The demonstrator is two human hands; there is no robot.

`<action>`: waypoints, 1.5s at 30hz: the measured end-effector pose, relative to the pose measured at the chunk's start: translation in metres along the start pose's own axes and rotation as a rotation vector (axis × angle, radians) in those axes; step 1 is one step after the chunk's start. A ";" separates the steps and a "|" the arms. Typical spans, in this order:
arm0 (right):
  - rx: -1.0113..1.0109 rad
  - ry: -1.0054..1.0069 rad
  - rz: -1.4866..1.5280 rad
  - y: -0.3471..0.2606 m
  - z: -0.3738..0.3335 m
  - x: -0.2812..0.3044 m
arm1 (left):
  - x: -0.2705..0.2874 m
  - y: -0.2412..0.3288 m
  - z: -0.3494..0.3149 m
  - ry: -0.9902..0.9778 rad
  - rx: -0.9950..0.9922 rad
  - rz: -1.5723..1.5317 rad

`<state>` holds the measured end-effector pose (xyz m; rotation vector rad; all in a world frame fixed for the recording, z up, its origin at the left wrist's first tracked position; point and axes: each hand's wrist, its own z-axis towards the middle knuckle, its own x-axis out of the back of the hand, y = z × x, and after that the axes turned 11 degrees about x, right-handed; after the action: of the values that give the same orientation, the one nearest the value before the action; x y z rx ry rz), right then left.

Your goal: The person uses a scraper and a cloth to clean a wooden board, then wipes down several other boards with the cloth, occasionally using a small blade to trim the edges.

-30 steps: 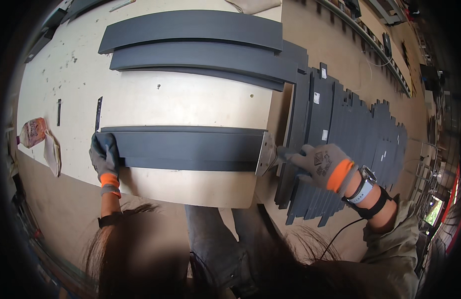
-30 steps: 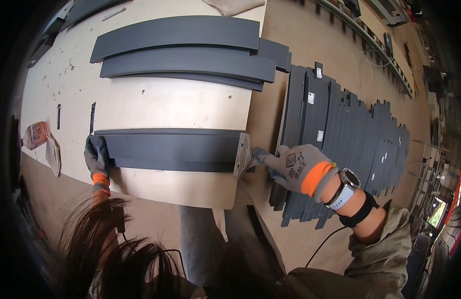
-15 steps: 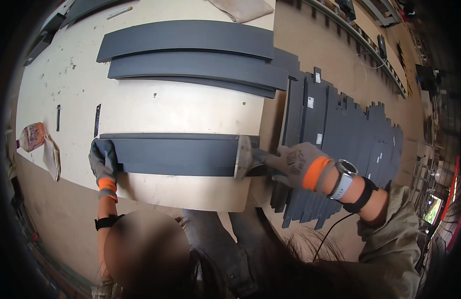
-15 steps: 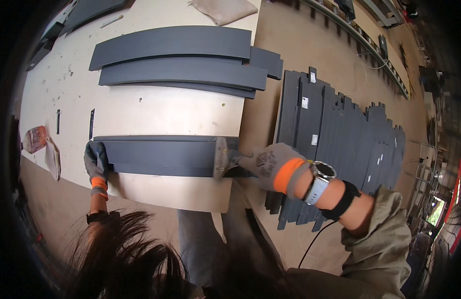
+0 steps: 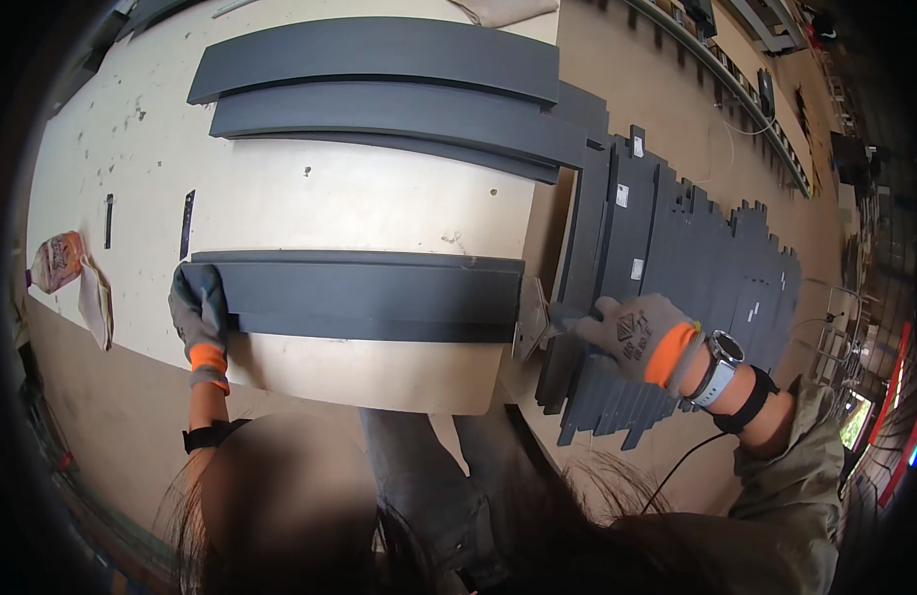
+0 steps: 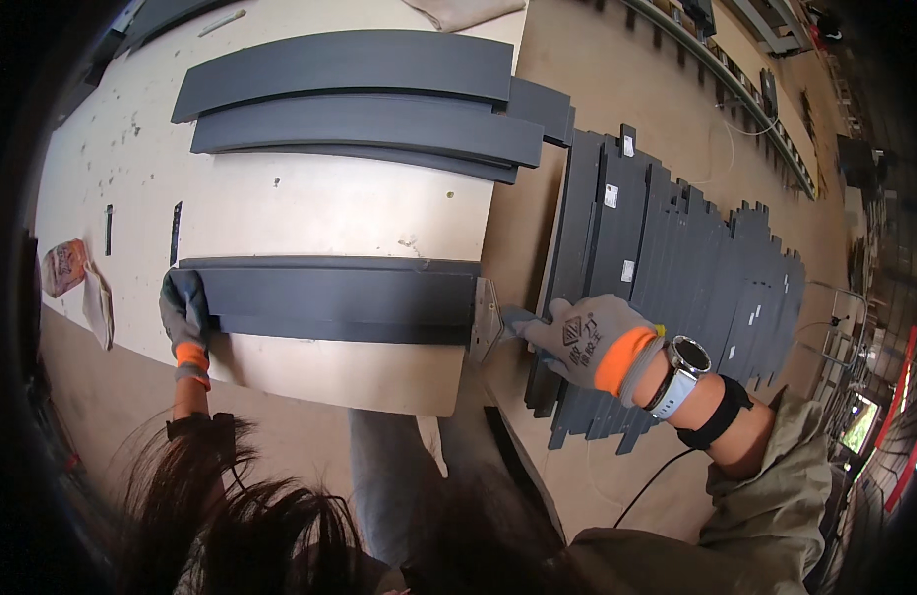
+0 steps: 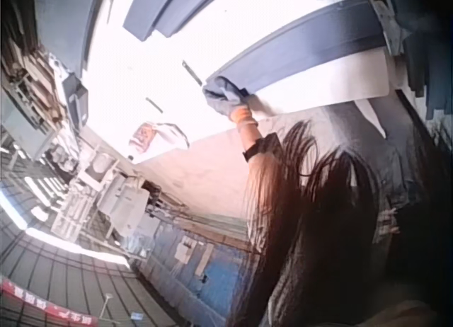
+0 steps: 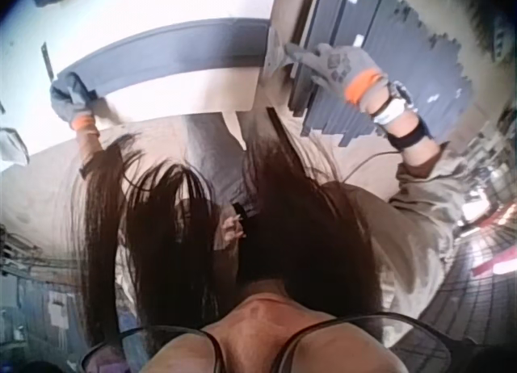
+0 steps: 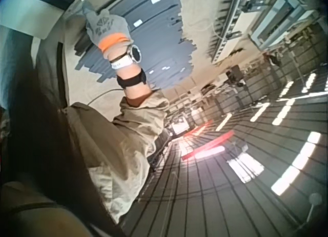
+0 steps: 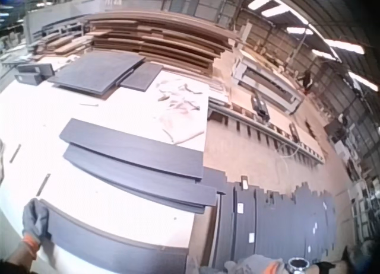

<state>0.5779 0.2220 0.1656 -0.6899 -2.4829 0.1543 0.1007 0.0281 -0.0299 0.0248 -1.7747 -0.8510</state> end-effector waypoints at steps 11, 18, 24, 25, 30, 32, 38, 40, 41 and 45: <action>0.020 -0.003 0.020 0.001 0.001 0.002 | -0.005 -0.004 0.003 0.011 -0.029 -0.013; 0.018 -0.017 -0.002 -0.001 0.005 0.000 | 0.002 0.004 -0.001 0.020 0.013 0.041; 0.024 0.036 -0.003 -0.004 0.002 -0.002 | 0.000 0.003 -0.001 0.047 -0.023 0.036; 0.021 0.044 0.003 -0.004 0.002 -0.004 | -0.001 0.004 -0.002 0.045 -0.023 0.030; -0.004 0.042 0.008 -0.007 0.004 -0.004 | -0.002 0.004 0.000 0.046 0.006 0.085; -0.001 0.051 0.004 -0.007 0.004 -0.004 | -0.001 -0.001 0.002 0.048 -0.009 0.079; 0.094 0.252 0.076 -0.017 0.027 -0.010 | -0.001 -0.002 0.002 0.017 -0.033 0.077; 0.082 0.228 0.047 -0.024 0.038 -0.005 | 0.002 -0.001 0.004 0.003 -0.045 0.076; 0.090 0.230 0.050 -0.023 0.039 -0.002 | -0.002 0.000 0.004 0.006 -0.026 0.069; 0.044 0.096 0.049 -0.025 0.024 0.012 | -0.002 0.006 -0.001 0.020 0.005 0.042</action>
<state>0.5455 0.2076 0.1574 -0.7232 -2.3658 0.1894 0.1047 0.0328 -0.0278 -0.0008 -1.7532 -0.8133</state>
